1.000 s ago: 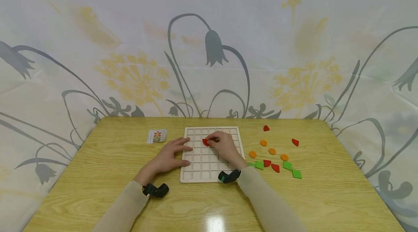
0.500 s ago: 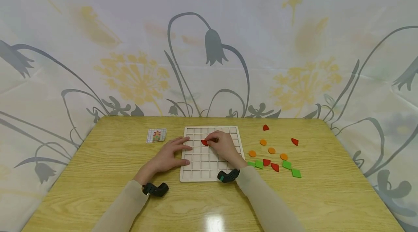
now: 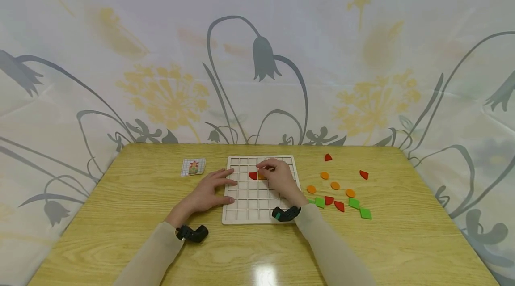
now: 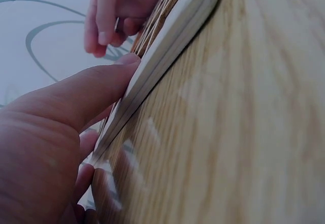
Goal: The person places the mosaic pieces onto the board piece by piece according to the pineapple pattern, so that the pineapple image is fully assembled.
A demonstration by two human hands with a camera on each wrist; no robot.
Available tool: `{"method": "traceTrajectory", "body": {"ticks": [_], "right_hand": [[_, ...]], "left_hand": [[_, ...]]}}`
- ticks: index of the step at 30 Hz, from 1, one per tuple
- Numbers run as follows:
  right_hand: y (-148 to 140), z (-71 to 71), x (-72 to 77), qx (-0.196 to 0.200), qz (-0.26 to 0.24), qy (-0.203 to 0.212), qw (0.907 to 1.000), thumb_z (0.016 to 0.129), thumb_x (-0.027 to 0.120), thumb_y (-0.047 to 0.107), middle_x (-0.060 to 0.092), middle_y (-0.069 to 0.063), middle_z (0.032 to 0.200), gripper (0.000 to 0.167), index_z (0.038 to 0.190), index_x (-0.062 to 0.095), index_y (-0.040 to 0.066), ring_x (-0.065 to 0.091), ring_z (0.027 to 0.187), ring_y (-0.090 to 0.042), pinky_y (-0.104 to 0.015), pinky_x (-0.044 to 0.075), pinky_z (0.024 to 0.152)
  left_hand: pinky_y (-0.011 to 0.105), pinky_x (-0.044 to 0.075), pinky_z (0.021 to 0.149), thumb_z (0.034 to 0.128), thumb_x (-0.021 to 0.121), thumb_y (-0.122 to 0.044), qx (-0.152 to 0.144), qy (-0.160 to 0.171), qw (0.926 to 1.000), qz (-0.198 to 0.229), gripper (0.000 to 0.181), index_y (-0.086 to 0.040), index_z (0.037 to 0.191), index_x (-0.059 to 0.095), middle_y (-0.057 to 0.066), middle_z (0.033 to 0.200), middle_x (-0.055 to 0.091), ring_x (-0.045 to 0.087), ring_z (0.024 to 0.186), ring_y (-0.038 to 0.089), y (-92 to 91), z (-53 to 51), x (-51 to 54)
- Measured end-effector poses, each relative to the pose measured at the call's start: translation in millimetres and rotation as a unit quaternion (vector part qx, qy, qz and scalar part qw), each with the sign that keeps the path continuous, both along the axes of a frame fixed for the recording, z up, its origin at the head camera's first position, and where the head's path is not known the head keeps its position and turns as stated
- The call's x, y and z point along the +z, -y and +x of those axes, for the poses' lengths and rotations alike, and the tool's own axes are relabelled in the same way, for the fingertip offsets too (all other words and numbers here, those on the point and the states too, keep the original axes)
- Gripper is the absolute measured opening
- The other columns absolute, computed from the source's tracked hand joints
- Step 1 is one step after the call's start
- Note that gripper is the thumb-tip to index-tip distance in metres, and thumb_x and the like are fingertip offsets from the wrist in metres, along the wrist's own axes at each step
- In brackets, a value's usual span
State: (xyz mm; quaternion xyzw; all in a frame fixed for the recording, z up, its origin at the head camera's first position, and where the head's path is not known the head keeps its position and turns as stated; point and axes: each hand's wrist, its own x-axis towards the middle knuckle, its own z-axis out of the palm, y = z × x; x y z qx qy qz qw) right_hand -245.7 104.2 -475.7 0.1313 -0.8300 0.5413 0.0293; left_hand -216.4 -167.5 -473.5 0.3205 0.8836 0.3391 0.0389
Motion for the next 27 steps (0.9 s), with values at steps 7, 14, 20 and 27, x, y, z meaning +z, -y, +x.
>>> {"method": "traceTrajectory", "body": {"ticks": [7,14,20,27], "right_hand": [[-24,-4.4,6.8,-0.024,-0.083,0.032,0.9957,0.095,0.066,0.004,0.070,-0.011,0.106,0.019,0.111,0.074,-0.003,0.064,0.088,-0.021,-0.023,0.052,0.070],[-50,-1.3,16.3,-0.063,-0.056,0.040,0.9956,0.095,0.066,0.006,0.069,-0.011,0.110,0.018,0.111,0.074,0.000,0.061,0.094,-0.024,-0.027,0.050,0.073],[-50,-1.6,11.0,0.014,0.062,0.011,0.9979,0.098,0.065,0.010,0.069,-0.004,0.107,0.019,0.113,0.075,0.010,0.059,0.083,-0.020,-0.031,0.049,0.070],[-33,-5.7,3.4,0.107,0.187,-0.111,0.9703,0.097,0.062,0.004,0.068,-0.006,0.117,0.024,0.116,0.075,0.008,0.057,0.109,-0.026,-0.042,0.043,0.094]], "left_hand": [[0.065,0.022,0.111,0.0900,0.075,-0.034,-0.005,0.004,1.0000,0.001,0.046,-0.012,0.130,0.067,0.011,0.158,0.037,0.025,0.145,0.040,-2.1,0.3,1.3],[0.065,0.023,0.111,0.0901,0.075,-0.034,-0.007,-0.001,1.0000,0.001,0.046,-0.013,0.130,0.067,0.011,0.157,0.037,0.026,0.145,0.040,-2.6,-1.0,-1.0],[0.066,0.023,0.111,0.0896,0.076,-0.033,-0.004,-0.004,1.0000,0.003,0.045,-0.012,0.129,0.068,0.011,0.157,0.038,0.026,0.145,0.041,-0.2,-0.9,-0.6],[0.066,0.023,0.111,0.0899,0.075,-0.034,-0.006,-0.003,1.0000,0.003,0.046,-0.012,0.129,0.068,0.011,0.157,0.038,0.026,0.145,0.041,-0.3,0.1,0.7]]}}
